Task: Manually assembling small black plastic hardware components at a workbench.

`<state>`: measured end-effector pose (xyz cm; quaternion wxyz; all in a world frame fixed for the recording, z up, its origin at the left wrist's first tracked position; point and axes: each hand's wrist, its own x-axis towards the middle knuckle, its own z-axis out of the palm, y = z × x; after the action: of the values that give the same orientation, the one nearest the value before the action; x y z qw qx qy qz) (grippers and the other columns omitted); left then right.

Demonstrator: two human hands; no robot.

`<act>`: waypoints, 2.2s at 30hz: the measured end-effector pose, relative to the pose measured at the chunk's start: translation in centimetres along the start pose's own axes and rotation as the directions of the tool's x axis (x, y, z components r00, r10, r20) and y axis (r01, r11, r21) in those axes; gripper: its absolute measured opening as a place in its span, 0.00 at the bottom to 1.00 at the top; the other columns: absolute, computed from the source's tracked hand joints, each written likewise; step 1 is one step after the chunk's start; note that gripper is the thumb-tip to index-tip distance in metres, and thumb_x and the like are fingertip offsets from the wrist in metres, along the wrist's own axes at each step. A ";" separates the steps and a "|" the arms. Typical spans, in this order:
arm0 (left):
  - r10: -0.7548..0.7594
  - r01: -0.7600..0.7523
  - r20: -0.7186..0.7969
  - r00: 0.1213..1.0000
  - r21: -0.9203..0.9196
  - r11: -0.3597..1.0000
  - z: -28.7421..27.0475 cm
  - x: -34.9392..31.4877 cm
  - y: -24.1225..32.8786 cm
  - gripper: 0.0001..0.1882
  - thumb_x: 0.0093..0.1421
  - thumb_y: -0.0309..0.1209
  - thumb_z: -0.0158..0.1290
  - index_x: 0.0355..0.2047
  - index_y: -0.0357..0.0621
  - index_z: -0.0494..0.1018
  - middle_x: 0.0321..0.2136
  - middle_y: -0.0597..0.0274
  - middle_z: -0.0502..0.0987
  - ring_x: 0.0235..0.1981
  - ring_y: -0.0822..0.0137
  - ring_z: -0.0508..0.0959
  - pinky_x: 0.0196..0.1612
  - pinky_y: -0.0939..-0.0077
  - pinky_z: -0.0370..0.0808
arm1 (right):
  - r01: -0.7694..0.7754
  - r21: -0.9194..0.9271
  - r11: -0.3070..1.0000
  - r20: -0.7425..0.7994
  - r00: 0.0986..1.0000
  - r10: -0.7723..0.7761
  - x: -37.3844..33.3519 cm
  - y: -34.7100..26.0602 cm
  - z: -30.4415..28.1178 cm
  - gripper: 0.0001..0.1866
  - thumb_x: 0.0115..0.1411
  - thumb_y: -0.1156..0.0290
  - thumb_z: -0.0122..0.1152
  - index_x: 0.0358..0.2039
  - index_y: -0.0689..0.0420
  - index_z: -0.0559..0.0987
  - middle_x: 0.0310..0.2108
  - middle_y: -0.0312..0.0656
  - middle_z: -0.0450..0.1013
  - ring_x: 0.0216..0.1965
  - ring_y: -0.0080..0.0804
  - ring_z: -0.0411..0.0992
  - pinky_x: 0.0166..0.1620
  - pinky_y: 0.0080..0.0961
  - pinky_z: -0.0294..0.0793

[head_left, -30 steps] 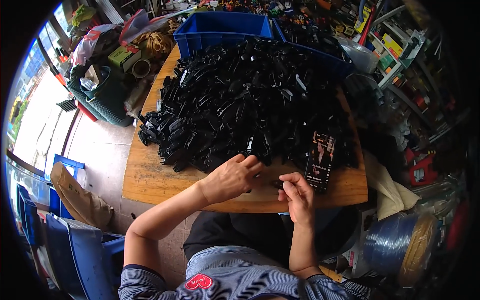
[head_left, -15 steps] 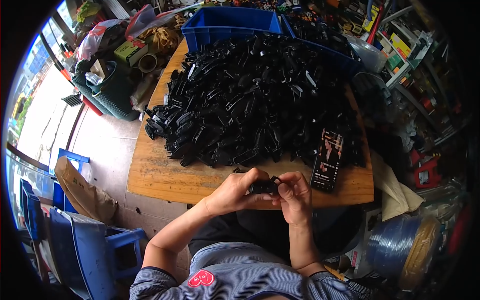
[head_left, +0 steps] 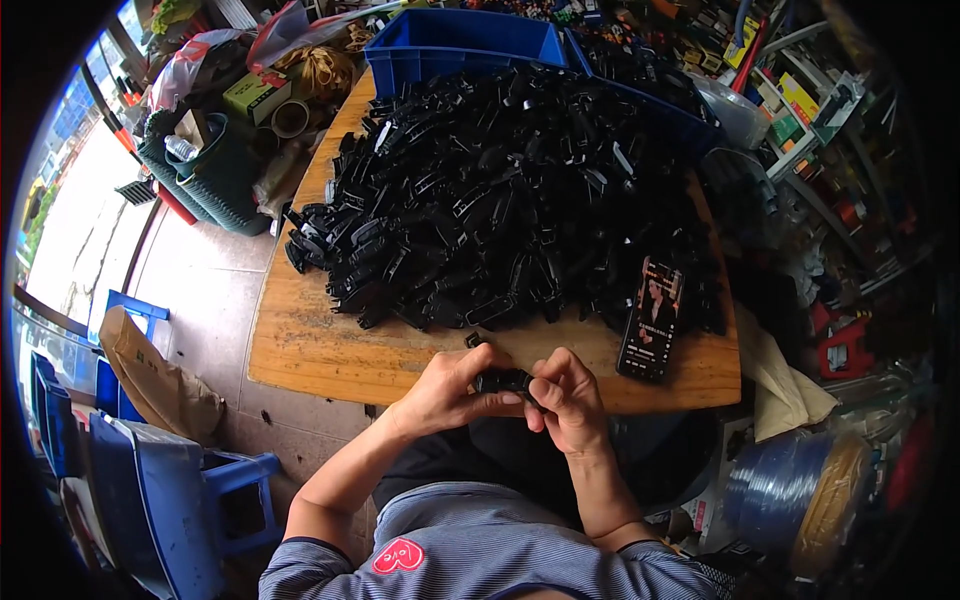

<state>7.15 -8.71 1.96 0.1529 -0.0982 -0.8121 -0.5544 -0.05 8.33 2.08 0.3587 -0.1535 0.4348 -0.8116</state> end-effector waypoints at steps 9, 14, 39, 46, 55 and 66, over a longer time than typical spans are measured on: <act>-0.153 0.153 0.071 0.986 0.017 0.988 -1.3 -1.1 2.2 0.19 0.46 0.32 0.64 0.35 0.38 0.69 0.27 0.59 0.76 0.28 0.65 0.77 0.30 0.76 0.72 | -0.095 -0.141 0.985 0.075 0.991 0.106 -0.6 -0.1 1.0 0.11 0.55 0.67 0.61 0.30 0.59 0.70 0.28 0.39 0.69 0.25 0.22 0.69 0.29 0.15 0.69; -0.353 0.374 0.137 0.926 -0.474 0.797 0.7 -1.6 1.3 0.20 0.47 0.32 0.64 0.36 0.36 0.69 0.28 0.62 0.76 0.30 0.69 0.76 0.34 0.79 0.72 | 0.272 -0.467 0.842 0.175 0.961 -0.213 -0.6 0.7 1.3 0.17 0.56 0.59 0.60 0.37 0.60 0.72 0.42 0.45 0.65 0.45 0.29 0.64 0.46 0.22 0.65; -0.006 -0.040 0.075 0.997 0.595 0.803 -1.2 0.0 0.6 0.23 0.35 0.33 0.62 0.36 0.47 0.75 0.24 0.64 0.68 0.30 0.61 0.68 0.35 0.69 0.68 | 0.432 -0.832 0.348 0.259 0.858 -0.444 1.3 -0.2 -0.3 0.09 0.58 0.71 0.55 0.38 0.59 0.75 0.27 0.37 0.68 0.27 0.23 0.66 0.30 0.18 0.65; 0.026 -0.008 -0.140 0.990 0.125 0.992 -0.2 -0.3 0.4 0.19 0.44 0.29 0.61 0.39 0.41 0.73 0.25 0.60 0.74 0.27 0.64 0.72 0.34 0.72 0.69 | 0.214 -0.592 0.777 0.156 0.976 -0.150 1.6 0.2 -0.8 0.20 0.54 0.63 0.63 0.45 0.60 0.73 0.27 0.28 0.67 0.26 0.12 0.61 0.29 0.12 0.64; -0.484 0.327 -0.115 0.867 -0.601 0.729 2.0 -1.3 0.4 0.16 0.55 0.30 0.56 0.44 0.39 0.71 0.35 0.62 0.75 0.38 0.74 0.73 0.45 0.79 0.68 | -0.029 -0.179 0.983 0.030 0.999 0.035 0.5 -0.1 -0.1 0.12 0.55 0.71 0.59 0.39 0.61 0.73 0.30 0.32 0.68 0.29 0.15 0.65 0.34 0.10 0.63; -0.281 0.238 -0.184 0.942 -0.226 0.945 1.8 -0.6 0.3 0.16 0.49 0.29 0.61 0.38 0.38 0.71 0.32 0.59 0.76 0.34 0.70 0.76 0.39 0.77 0.71 | 0.356 -0.568 0.742 0.083 0.922 -0.378 0.7 -0.9 0.6 0.10 0.64 0.69 0.44 0.40 0.62 0.70 0.34 0.35 0.65 0.21 0.14 0.59 0.24 0.10 0.60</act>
<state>7.55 -6.89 1.36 0.1538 0.0555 -0.7369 -0.6560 -0.57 7.84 3.09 0.1209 -0.3212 0.6261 -0.7001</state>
